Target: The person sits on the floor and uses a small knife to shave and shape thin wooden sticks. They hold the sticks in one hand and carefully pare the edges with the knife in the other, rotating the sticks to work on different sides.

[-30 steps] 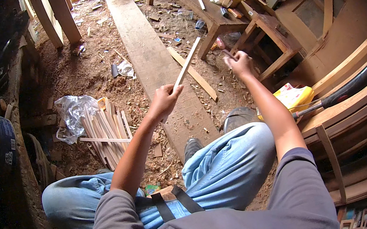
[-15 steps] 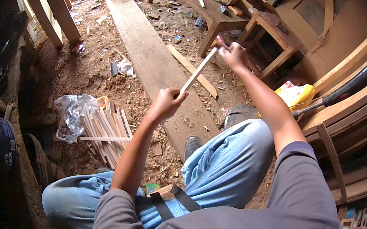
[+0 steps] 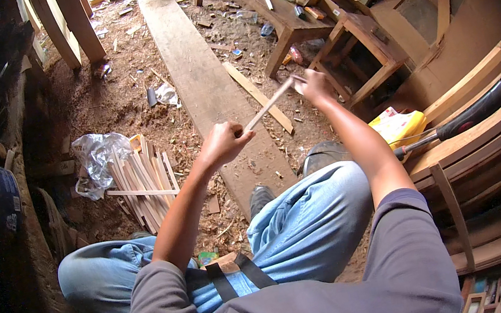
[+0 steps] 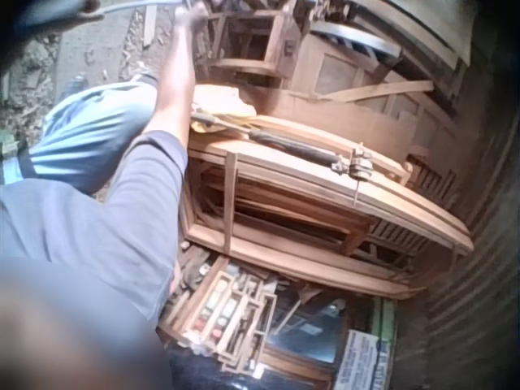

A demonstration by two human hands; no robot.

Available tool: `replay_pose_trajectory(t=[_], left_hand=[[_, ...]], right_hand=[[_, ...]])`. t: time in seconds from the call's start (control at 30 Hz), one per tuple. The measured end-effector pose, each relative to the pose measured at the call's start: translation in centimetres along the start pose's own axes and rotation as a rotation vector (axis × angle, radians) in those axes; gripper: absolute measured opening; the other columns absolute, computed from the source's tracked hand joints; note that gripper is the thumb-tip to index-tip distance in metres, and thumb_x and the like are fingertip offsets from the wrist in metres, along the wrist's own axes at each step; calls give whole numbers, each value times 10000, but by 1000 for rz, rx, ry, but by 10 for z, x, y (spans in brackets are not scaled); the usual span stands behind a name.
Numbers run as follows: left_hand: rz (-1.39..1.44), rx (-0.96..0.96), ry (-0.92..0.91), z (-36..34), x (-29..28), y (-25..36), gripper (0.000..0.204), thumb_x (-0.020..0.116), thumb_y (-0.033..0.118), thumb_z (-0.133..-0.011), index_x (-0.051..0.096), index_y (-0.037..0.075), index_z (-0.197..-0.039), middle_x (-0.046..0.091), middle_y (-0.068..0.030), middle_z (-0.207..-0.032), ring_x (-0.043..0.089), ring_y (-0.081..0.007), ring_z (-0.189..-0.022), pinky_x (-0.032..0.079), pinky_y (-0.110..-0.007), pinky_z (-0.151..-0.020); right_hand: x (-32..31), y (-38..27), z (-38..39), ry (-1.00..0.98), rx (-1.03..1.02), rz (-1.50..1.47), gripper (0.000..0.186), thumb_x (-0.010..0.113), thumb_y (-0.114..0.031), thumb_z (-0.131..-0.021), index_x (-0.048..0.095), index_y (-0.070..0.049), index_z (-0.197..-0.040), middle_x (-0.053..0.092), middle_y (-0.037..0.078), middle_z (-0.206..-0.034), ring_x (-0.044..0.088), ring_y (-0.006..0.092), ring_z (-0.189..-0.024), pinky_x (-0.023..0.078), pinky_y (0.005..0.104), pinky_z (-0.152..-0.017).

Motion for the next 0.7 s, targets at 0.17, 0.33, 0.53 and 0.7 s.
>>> replay_pose_trajectory(t=[0.17, 0.33, 0.53, 0.7], left_hand=[[-88, -34, 41, -4, -4, -11, 466, 638, 458, -923, 694, 3, -835, 653, -196, -696, 646, -314, -633, 492, -446, -614], [-119, 2, 90, -7, 0, -11, 497, 629, 461, -923, 650, -16, -783, 586, -199, -630, 589, -314, -566, 460, -447, -578], [-152, 6, -5, 0, -13, -7, 514, 627, 469, -923, 616, -16, -752, 571, -192, -611, 589, -322, -562, 456, -467, -579], [-183, 5, 69, 0, -19, -17, 494, 630, 461, -925, 632, -7, -767, 558, -172, -603, 571, -296, -556, 455, -458, -583]], right_hand=[[-14, 17, 1, 206, -8, -102, 327, 784, -187, -671, 500, -57, -575, 552, 83, -559, 552, 209, -502, 398, 371, -456], [21, -60, 9, -202, -379, -228, 192, 702, -219, -753, 644, -36, -765, 640, 117, -659, 599, 206, -588, 471, 375, -566], [-7, -10, -1, -143, -24, 234, 256, 736, -285, -796, 672, -38, -815, 671, 154, -691, 665, 268, -633, 516, 408, -565], [-26, -2, 0, 126, -58, 38, 353, 776, -351, -747, 634, -28, -732, 656, 175, -675, 663, 292, -634, 504, 431, -570]])
Point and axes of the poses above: each hand's wrist, its own z-axis away from the middle knuckle, its own x-axis out of the palm, y = z × x, the point moved 2 cm from there along -z, towards the middle knuckle
